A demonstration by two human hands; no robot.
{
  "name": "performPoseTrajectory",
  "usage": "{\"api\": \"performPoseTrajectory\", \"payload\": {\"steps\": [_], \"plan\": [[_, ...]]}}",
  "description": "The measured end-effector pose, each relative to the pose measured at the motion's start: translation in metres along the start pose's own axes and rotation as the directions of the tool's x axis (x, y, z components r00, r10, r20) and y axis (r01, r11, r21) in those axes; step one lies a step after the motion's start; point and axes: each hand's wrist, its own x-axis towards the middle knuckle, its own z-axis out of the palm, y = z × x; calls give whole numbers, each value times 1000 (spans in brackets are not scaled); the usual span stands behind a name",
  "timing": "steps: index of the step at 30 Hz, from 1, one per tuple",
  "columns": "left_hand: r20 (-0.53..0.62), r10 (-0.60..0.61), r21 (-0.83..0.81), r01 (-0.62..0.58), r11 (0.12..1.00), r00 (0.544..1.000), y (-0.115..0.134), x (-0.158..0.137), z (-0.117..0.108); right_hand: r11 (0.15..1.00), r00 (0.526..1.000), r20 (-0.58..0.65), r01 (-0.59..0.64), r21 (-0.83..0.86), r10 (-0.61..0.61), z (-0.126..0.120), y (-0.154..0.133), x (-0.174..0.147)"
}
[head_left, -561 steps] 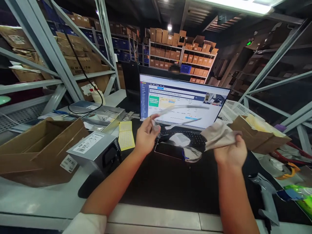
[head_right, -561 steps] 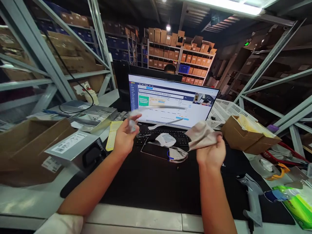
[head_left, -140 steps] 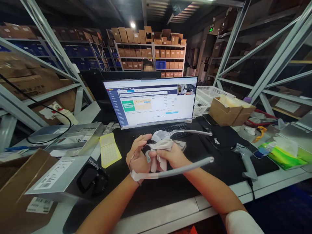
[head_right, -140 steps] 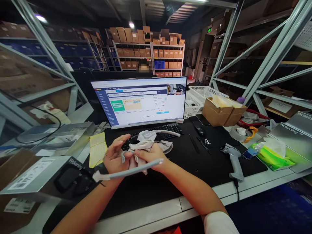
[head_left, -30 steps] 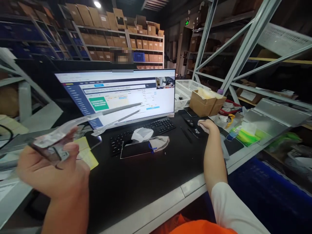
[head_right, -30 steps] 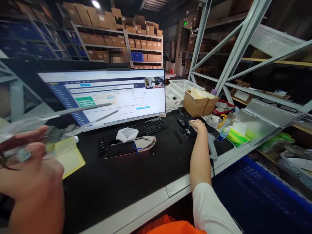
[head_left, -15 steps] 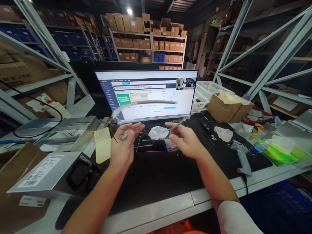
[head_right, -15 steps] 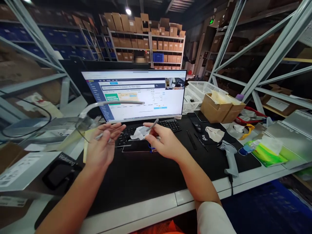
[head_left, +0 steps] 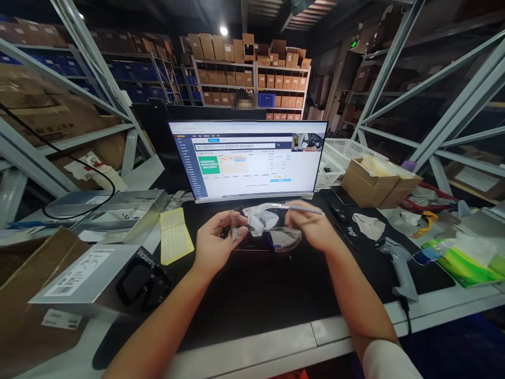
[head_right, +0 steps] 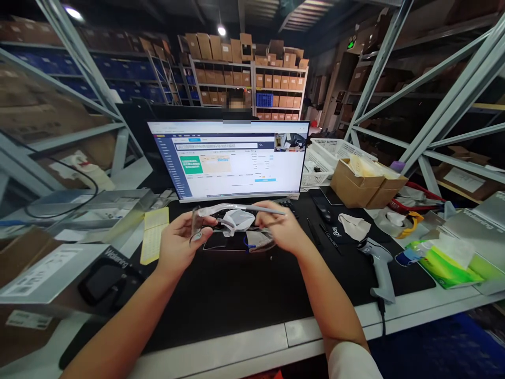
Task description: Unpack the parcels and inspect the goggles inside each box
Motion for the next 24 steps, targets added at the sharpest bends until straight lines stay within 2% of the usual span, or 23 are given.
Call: {"api": "performPoseTrajectory", "payload": {"steps": [2,3,4,6,8,10,12,14,17,19,20,22,24], "plan": [[-32,27,49,-26,998,999,-4,4,-5,981,965,-256,98,170,-52,-11,8,5],[-39,37,75,-34,997,999,-6,5,-8,967,948,-307,148,209,-79,-14,9,6],[-43,43,98,-38,994,998,-8,6,-9,960,946,-309,174,218,-101,-15,9,5],[-57,36,112,-30,993,998,-9,7,-10,978,971,-208,153,142,-121,-10,5,1],[-69,1,60,4,998,998,-8,5,-6,991,986,-110,117,-58,-122,2,0,-4],[-46,-52,-32,50,998,998,-6,3,0,953,988,-30,137,-270,-151,17,-3,-7],[-12,-85,-124,83,989,996,-5,0,5,888,975,41,217,-406,-219,30,-4,-8],[14,-94,-193,95,977,995,-6,-1,7,843,951,83,303,-445,-298,37,-4,-6],[15,-67,-270,68,960,998,-10,2,4,860,938,127,346,-374,-322,39,-2,-4],[-1,-36,-332,34,943,999,-11,5,0,894,955,117,298,-336,-274,36,5,1],[-13,-23,-359,17,933,1000,-11,7,-3,905,968,67,252,-344,-244,35,11,4],[-18,-9,-388,1,922,1000,-11,10,-7,915,987,-80,100,-391,-142,33,26,13],[-6,-2,-386,0,922,1000,-11,12,-10,908,987,-158,-64,-414,-2,33,41,22]]}}
